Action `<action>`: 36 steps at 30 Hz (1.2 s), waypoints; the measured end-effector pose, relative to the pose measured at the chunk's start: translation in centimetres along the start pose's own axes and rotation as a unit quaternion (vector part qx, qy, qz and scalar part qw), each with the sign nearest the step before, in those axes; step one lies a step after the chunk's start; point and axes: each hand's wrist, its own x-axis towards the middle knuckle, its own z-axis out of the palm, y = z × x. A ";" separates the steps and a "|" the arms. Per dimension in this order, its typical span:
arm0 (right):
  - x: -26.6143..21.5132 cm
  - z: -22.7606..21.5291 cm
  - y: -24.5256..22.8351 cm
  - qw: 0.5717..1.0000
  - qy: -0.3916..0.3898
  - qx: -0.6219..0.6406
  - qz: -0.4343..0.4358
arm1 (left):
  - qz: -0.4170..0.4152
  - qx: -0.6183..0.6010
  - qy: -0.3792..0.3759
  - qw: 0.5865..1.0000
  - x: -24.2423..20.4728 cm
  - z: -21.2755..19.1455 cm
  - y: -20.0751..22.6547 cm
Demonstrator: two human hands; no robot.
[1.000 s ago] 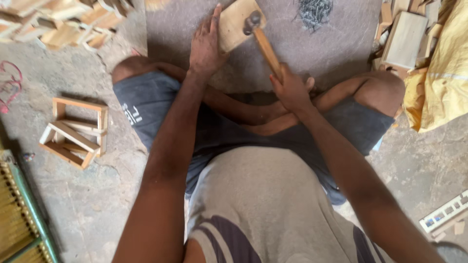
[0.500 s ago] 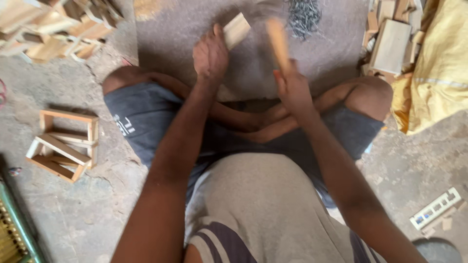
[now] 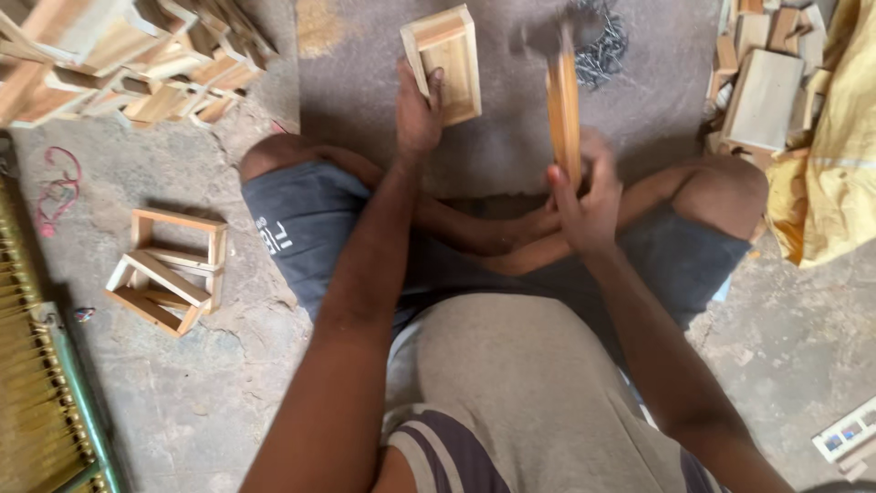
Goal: The person sits on the floor and assembles small wooden boxes by hand. They pick up wooden frames and flat panels, align them, and use a hammer to drive nails into the joints. Completed boxes are stacked nearby.
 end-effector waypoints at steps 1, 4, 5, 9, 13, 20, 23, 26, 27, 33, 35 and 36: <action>0.6 0.0 -1.5 0.998 0.010 0.055 -0.033 | -0.012 -0.001 -0.006 1.000 -0.1 0.1 0.2; 4.3 0.8 -6.7 0.974 0.024 -0.132 -0.184 | -0.022 0.074 0.008 0.997 0.5 -0.5 1.1; 5.5 0.9 -8.0 0.951 0.028 -0.196 -0.239 | -0.033 0.091 0.001 0.995 0.2 -0.5 1.4; 8.6 1.1 -10.4 0.937 -0.181 -0.292 0.055 | -0.026 0.129 0.007 0.991 -0.9 -0.9 2.6; 9.1 1.5 -10.1 0.944 -0.093 -0.293 -0.117 | -0.010 0.167 0.034 0.985 -0.3 -1.0 2.7; 8.6 0.6 -7.2 0.981 -0.070 -0.177 0.025 | -0.030 0.154 0.031 0.987 -0.6 -0.6 1.3; 6.4 -0.9 -3.8 0.992 -0.053 -0.080 0.079 | -0.088 0.179 -0.086 0.976 1.1 -2.2 2.0; 1.8 -2.0 1.0 0.989 -0.062 -0.088 0.104 | -0.059 0.305 -0.289 0.905 2.8 -3.0 3.5; 0.4 -2.2 2.7 0.990 -0.061 -0.082 0.098 | -0.017 0.339 -0.334 0.879 2.6 -2.7 3.9; -3.8 -1.7 8.1 0.955 -0.068 0.051 0.284 | 0.009 0.270 -0.014 0.963 0.2 -0.8 4.0; -3.6 -2.2 8.5 0.952 -0.074 0.054 0.292 | 0.003 0.267 0.064 0.961 -0.3 0.4 2.8; -3.3 -2.3 8.5 0.951 -0.081 0.056 0.295 | 0.049 0.308 0.075 0.947 -0.3 0.5 2.1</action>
